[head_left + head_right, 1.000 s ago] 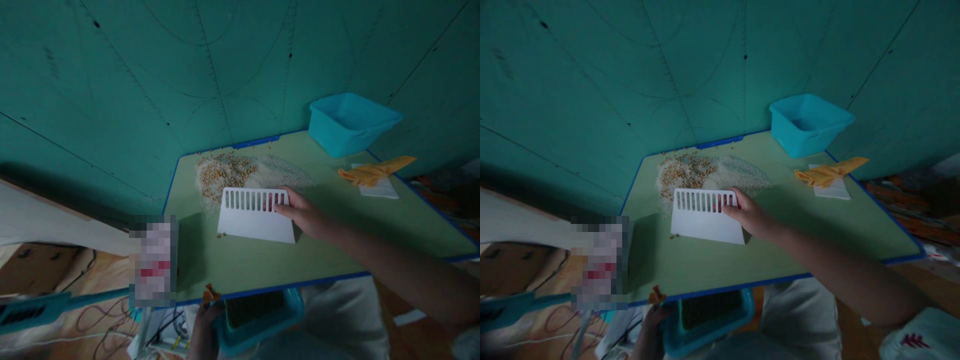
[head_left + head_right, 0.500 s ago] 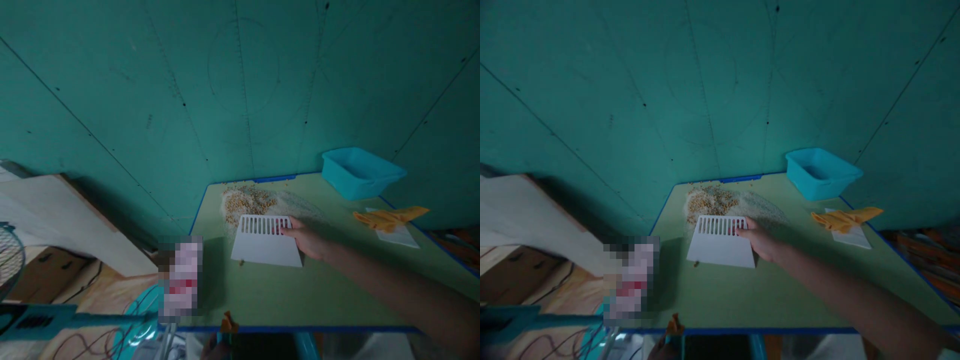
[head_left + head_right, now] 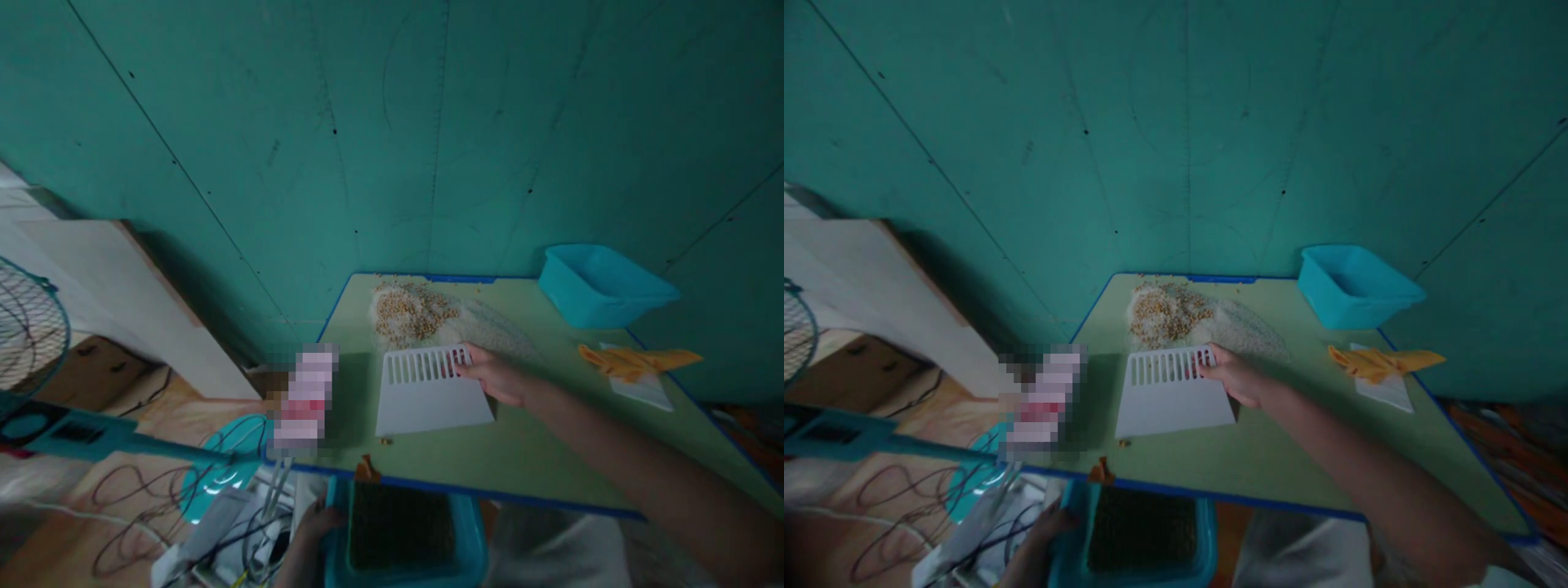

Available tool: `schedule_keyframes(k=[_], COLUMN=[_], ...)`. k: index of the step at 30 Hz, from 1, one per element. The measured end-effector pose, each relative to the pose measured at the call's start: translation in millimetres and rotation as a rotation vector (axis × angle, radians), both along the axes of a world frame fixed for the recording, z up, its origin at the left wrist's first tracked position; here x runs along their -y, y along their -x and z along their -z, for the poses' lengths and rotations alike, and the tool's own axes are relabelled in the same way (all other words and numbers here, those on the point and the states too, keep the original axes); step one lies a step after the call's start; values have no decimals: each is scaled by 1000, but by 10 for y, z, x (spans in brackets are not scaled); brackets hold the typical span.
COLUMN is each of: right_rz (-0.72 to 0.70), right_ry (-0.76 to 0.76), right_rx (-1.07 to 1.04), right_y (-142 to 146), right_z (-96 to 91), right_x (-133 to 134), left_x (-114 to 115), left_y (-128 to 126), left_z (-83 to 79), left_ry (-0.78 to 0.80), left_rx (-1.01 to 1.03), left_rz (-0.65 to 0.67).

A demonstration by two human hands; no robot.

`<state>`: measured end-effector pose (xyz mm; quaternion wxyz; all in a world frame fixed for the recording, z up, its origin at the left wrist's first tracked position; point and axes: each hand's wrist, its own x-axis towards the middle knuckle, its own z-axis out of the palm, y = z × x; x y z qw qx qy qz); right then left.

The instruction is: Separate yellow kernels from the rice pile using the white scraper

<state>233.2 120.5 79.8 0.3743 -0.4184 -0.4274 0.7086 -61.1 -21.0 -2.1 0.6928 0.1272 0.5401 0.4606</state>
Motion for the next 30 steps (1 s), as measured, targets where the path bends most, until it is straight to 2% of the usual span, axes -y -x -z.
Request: schedule_keyframes(k=[3, 5, 7, 13, 19, 21, 24, 27, 30], right_rz=[-3, -11, -25, -40, -15, -30, -14, 162, 377], right_ry=[17, 38, 44, 57, 67, 72, 64, 8, -84], right_rx=[-1, 3, 15, 68, 105, 124, 117, 32, -32], right_y=[12, 29, 43, 7, -89, -120, -176, -246, -316], right_z=[-11, -22, -33, -21, -50, -78, -108, -127, -137], right_x=[81, 133, 187, 370, 532, 561, 527, 356, 103], left_x=[98, 128, 136, 118, 74, 37, -71, -196, -251], left_y=[-111, -151, -159, -164, -258, -238, -157, -79, -34], left_z=[-253, -350, -366, -264, -342, -272, -14, 247, 334], left_ry=[-14, -16, -39, -51, -48, -46, -5, -30, -41], left_rx=[29, 46, 68, 141, 84, 69, 16, -37, -66], left_rz=[18, 23, 27, 57, 67, 89, 127, 148, 184])
